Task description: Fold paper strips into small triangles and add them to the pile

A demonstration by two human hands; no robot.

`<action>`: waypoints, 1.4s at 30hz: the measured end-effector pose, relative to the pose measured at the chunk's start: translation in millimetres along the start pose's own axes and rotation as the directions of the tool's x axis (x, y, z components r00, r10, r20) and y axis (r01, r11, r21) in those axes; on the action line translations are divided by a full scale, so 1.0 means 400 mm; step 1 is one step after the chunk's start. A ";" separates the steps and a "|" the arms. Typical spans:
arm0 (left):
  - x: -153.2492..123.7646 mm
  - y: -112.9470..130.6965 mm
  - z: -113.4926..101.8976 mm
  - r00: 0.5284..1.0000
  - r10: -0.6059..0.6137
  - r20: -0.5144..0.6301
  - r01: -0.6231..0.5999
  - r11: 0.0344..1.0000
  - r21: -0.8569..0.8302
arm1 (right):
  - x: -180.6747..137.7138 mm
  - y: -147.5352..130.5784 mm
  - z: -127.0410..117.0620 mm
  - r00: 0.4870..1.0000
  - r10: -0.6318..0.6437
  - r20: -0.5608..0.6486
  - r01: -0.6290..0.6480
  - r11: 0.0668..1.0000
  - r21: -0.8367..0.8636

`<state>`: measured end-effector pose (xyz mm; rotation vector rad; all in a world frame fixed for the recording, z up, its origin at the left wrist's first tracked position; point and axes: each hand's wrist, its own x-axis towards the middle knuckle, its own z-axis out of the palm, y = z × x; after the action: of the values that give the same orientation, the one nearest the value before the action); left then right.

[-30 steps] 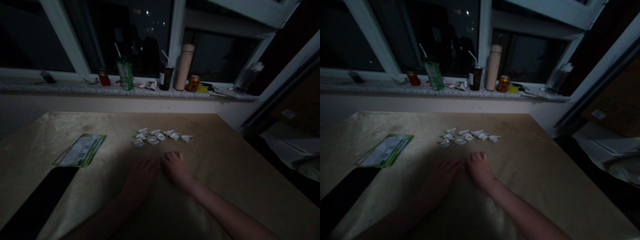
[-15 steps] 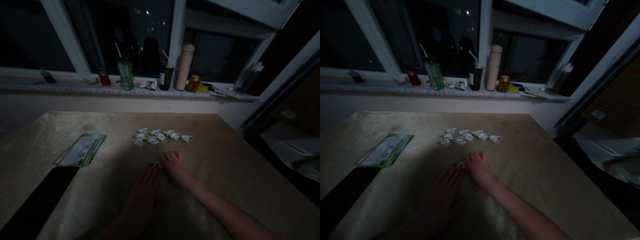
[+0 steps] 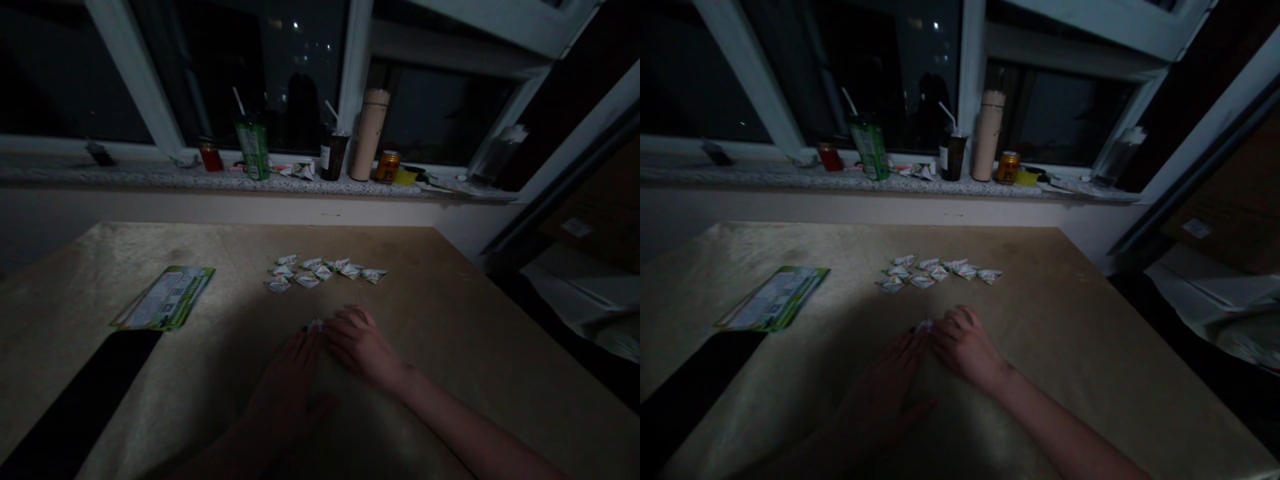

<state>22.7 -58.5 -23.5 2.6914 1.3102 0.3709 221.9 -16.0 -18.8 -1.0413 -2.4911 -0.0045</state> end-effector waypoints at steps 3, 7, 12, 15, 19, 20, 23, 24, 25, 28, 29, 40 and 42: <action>-0.004 -0.003 0.004 1.000 0.001 -0.015 -0.001 1.000 0.005 | -0.009 0.005 0.001 1.000 0.013 0.017 -0.013 1.000 -0.013; -0.004 -0.005 0.002 0.999 -0.034 -0.015 0.035 0.999 0.030 | -0.012 0.011 0.004 0.999 0.028 0.026 -0.027 1.000 -0.011; 0.003 -0.007 -0.001 0.999 -0.033 -0.001 0.033 0.999 0.043 | -0.021 0.008 -0.002 1.000 -0.011 -0.011 0.011 0.999 -0.038; 0.003 -0.007 0.000 0.999 -0.035 0.000 0.035 0.998 0.061 | -0.023 0.005 -0.001 0.999 -0.008 -0.031 0.006 0.999 -0.040; 0.002 -0.004 -0.002 1.000 -0.029 0.010 0.028 0.998 0.048 | -0.024 0.009 0.001 0.999 0.023 -0.032 -0.022 1.000 0.005; 0.001 -0.003 -0.003 1.000 -0.025 0.010 0.025 0.999 0.046 | -0.024 0.012 0.000 0.999 0.028 -0.032 -0.027 0.999 0.018; 0.002 -0.001 -0.006 1.000 -0.025 0.011 0.024 0.998 0.052 | -0.027 0.020 -0.001 0.999 0.035 -0.035 -0.033 0.999 0.043; 0.004 -0.001 -0.007 1.000 -0.025 0.011 0.025 0.998 0.054 | -0.028 0.021 0.000 0.999 0.033 -0.032 -0.032 0.999 0.043; 0.005 0.000 -0.007 1.000 -0.025 0.008 0.024 0.998 0.055 | -0.028 0.022 0.001 0.999 0.030 -0.025 -0.029 0.999 0.040; 0.011 0.002 -0.007 1.000 -0.016 -0.009 0.017 0.998 0.064 | -0.028 0.017 0.006 1.000 0.013 -0.007 -0.013 1.000 0.021; 0.012 0.004 -0.007 1.000 -0.016 -0.008 0.016 0.997 0.070 | -0.028 0.014 0.007 1.000 0.010 -0.009 -0.009 1.000 0.012; 0.004 -0.001 0.010 1.000 -0.017 -0.008 0.018 0.997 0.075 | -0.021 0.004 0.012 0.999 -0.051 -0.016 0.052 0.999 0.007; 0.001 -0.003 0.011 1.000 -0.002 -0.006 0.003 0.996 0.086 | -0.020 0.004 0.014 0.999 -0.044 -0.027 0.044 0.999 0.001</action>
<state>23.1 -57.5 -27.8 2.7601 1.3618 0.3302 225.6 -19.4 -27.4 -0.9791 -2.4886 -0.0294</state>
